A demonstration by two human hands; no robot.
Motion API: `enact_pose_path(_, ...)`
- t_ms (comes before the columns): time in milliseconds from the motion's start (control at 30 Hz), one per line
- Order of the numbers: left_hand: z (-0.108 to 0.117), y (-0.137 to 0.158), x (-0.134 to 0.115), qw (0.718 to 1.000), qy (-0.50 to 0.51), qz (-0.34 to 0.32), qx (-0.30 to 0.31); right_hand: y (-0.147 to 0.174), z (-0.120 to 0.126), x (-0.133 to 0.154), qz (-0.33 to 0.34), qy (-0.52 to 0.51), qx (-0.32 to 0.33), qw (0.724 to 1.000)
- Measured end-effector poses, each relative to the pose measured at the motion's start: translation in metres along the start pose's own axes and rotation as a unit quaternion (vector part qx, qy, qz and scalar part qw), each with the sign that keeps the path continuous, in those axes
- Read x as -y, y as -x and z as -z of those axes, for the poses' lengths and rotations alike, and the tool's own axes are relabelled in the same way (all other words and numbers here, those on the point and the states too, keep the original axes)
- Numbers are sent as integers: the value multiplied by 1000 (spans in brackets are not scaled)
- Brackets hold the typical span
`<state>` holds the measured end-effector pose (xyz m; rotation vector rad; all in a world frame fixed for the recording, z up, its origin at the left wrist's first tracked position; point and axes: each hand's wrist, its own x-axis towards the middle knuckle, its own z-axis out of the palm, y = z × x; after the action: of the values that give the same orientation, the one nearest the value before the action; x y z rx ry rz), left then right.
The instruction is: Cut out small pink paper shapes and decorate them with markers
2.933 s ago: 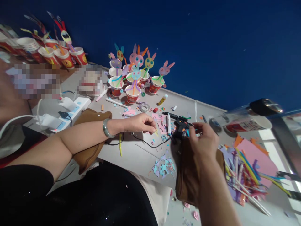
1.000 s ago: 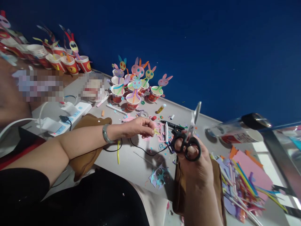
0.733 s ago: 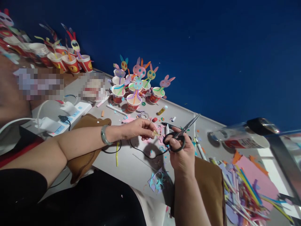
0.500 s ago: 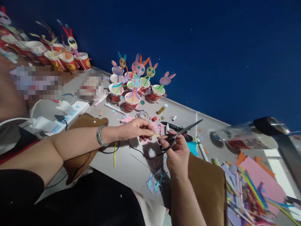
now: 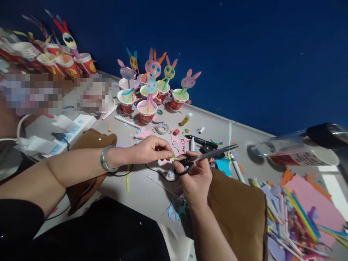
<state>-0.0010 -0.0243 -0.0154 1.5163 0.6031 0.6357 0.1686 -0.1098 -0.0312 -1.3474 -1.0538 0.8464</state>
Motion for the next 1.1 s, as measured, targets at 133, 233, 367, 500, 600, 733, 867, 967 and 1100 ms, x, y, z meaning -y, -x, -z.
enact_pose_path(133,0,0,2,999,23,10,21,-2,3,-1,-3,-9,10,1000)
enact_pose_path(233,0,-1,5,999,29,19,30,-3,5,-2,-4,-11,21,1000)
enact_pose_path(367,0,-3,10,1000,18,20,11,-5,6,-2,-13,-16,38,999)
enact_pose_path(500,0,-5,9,999,17,25,-11,-6,7,-1,-18,-14,59,998)
enact_pose_path(600,1,-4,5,1000,-25,17,3,-7,7,-2,-10,5,78,997)
enact_pose_path(733,3,-1,1,993,-113,17,27,-8,8,-6,-1,32,106,994)
enact_pose_path(867,5,-1,2,984,-170,27,52,-7,9,-9,12,37,107,993)
enact_pose_path(967,6,-1,5,986,-153,28,65,-6,8,-8,9,27,94,995)
enact_pose_path(1100,7,-4,8,996,-72,13,47,-5,5,-1,-7,4,77,997)
